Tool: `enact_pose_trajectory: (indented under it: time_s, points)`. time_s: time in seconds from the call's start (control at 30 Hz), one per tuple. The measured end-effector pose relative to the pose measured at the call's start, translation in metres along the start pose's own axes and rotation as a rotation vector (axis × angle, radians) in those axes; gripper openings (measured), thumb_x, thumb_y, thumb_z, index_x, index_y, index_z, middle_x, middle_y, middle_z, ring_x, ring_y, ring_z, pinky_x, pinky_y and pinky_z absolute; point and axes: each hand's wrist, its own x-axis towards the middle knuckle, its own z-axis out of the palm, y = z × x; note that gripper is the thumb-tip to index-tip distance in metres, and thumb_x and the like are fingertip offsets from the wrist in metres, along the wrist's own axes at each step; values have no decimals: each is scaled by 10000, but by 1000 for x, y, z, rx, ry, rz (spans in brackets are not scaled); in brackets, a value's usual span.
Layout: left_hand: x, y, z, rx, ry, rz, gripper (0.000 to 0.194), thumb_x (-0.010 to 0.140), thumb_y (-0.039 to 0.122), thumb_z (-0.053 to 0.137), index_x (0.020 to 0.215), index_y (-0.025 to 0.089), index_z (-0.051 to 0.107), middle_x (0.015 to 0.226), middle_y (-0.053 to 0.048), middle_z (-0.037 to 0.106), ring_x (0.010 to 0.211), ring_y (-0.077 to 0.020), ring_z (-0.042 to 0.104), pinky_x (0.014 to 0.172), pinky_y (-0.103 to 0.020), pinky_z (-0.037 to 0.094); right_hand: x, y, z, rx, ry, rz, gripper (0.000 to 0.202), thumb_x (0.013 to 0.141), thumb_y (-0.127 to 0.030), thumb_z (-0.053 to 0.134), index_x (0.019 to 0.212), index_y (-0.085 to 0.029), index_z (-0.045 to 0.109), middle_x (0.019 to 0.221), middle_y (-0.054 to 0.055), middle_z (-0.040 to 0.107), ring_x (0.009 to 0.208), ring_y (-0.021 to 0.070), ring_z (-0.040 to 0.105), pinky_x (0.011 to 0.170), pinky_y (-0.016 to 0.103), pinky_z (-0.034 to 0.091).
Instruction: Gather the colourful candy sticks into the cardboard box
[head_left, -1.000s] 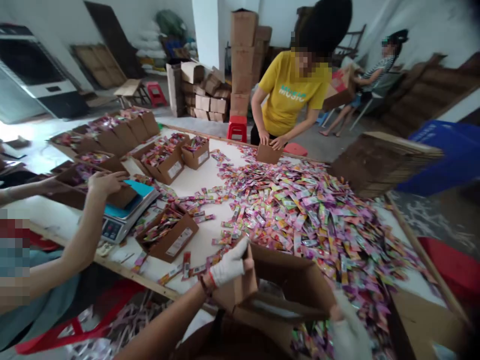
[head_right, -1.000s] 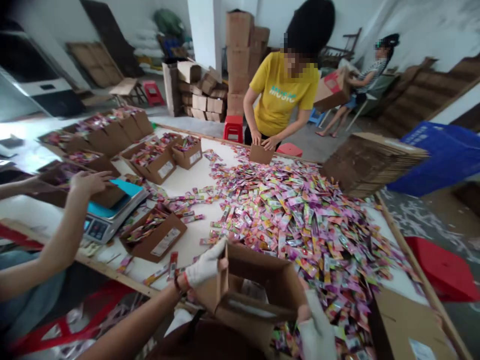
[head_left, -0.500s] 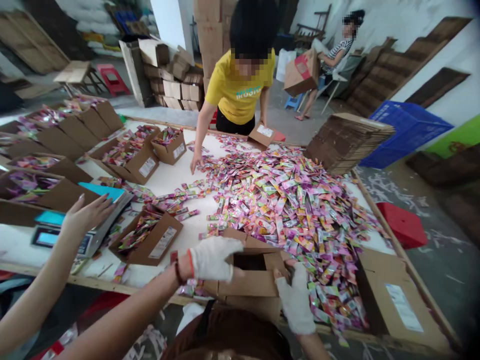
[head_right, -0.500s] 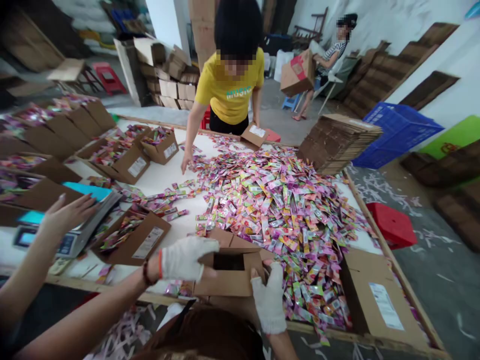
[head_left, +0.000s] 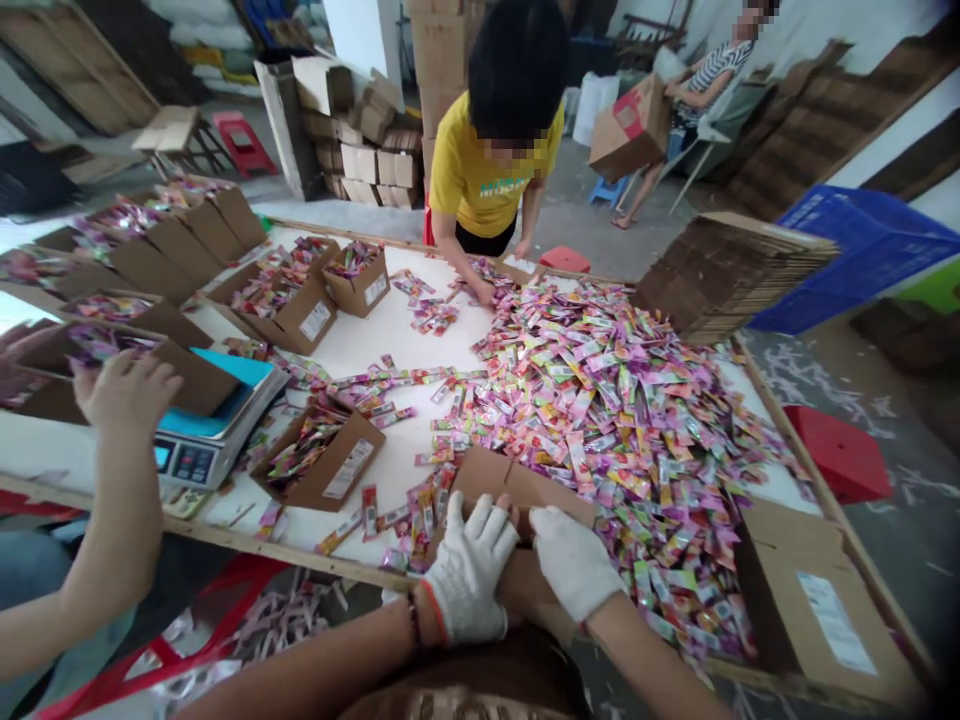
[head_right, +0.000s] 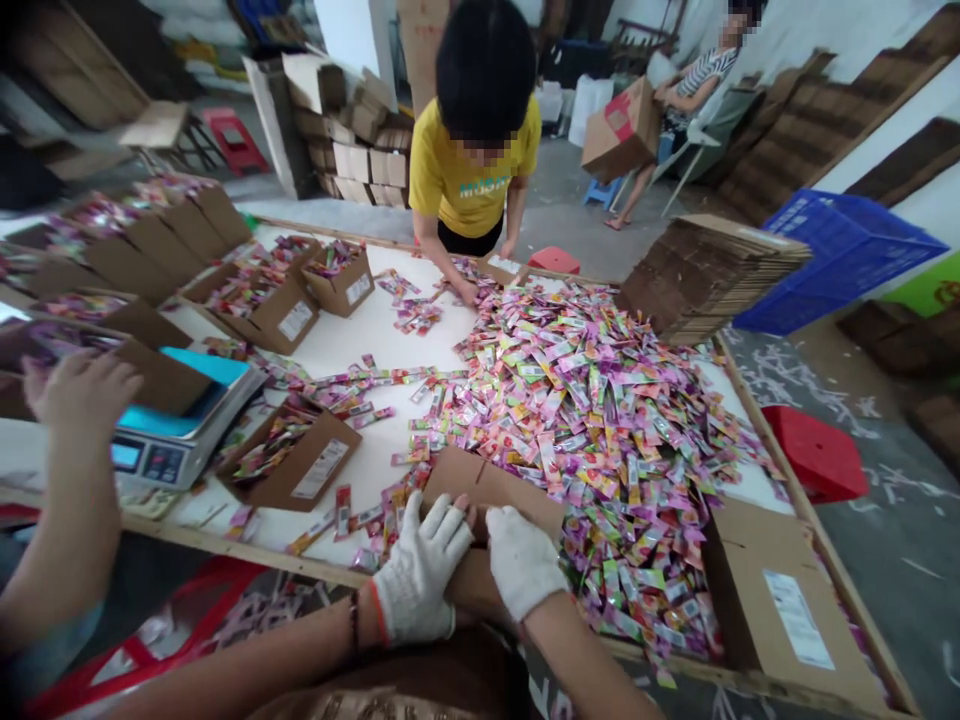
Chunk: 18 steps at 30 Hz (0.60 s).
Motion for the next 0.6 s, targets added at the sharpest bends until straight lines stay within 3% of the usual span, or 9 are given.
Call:
enact_pose_trajectory:
  time_s: [0.1, 0.2, 0.27, 0.33, 0.4, 0.47, 0.6]
  points:
    - [18, 13, 0, 39, 44, -40, 1130, 590, 609, 598, 1471, 82, 125, 1495, -245, 161, 1345, -449, 128, 1074, -618, -51, 9, 0, 4, 16, 9, -7, 338, 839, -80, 333, 987, -155, 628, 961, 131, 655, 855, 233, 642, 726, 329, 477]
    - [21, 15, -9, 44, 72, -19, 1129, 524, 571, 646, 1452, 108, 201, 1353, -219, 373, 1210, -419, 325, 1071, -583, 87, 13, 18, -15, 410, -111, -42, 284, 840, -153, 373, 934, -147, 641, 893, 112, 668, 796, 201, 647, 713, 318, 495]
    - [12, 3, -24, 32, 138, -90, 1093, 484, 553, 673, 1423, 156, 277, 1220, -171, 460, 1091, -373, 412, 1034, -561, 188, 22, 40, -31, 845, -170, -34, 297, 846, -270, 396, 1030, -175, 609, 918, 77, 668, 764, 178, 649, 659, 299, 510]
    - [-2, -24, -43, 30, 252, -274, 1013, 503, 537, 667, 1390, 184, 329, 1161, -148, 469, 1048, -349, 433, 982, -526, 267, 39, 66, -39, 1007, -73, 64, 356, 851, -348, 388, 1124, -195, 557, 964, 67, 658, 790, 175, 647, 638, 287, 510]
    - [-14, -62, -60, 24, 345, -521, 919, 574, 516, 630, 1374, 172, 336, 1136, -142, 467, 1034, -331, 456, 925, -474, 332, 67, 90, -35, 733, 24, 239, 332, 828, -333, 434, 1078, -172, 582, 930, 86, 663, 841, 200, 639, 683, 297, 496]
    - [-17, -101, -69, -20, 380, -751, 864, 642, 523, 582, 1373, 150, 313, 1119, -140, 474, 1036, -322, 483, 880, -428, 375, 101, 103, -19, 392, 15, 374, 338, 761, -261, 529, 1068, -137, 595, 906, 122, 669, 862, 238, 638, 729, 325, 477]
    - [7, -162, -59, -157, 367, -1017, 844, 692, 588, 529, 1368, 144, 287, 1125, -159, 490, 1063, -347, 516, 842, -409, 410, 167, 93, 20, 199, -23, 465, 436, 669, -183, 625, 1060, 10, 605, 1033, 298, 612, 953, 345, 627, 770, 381, 471]
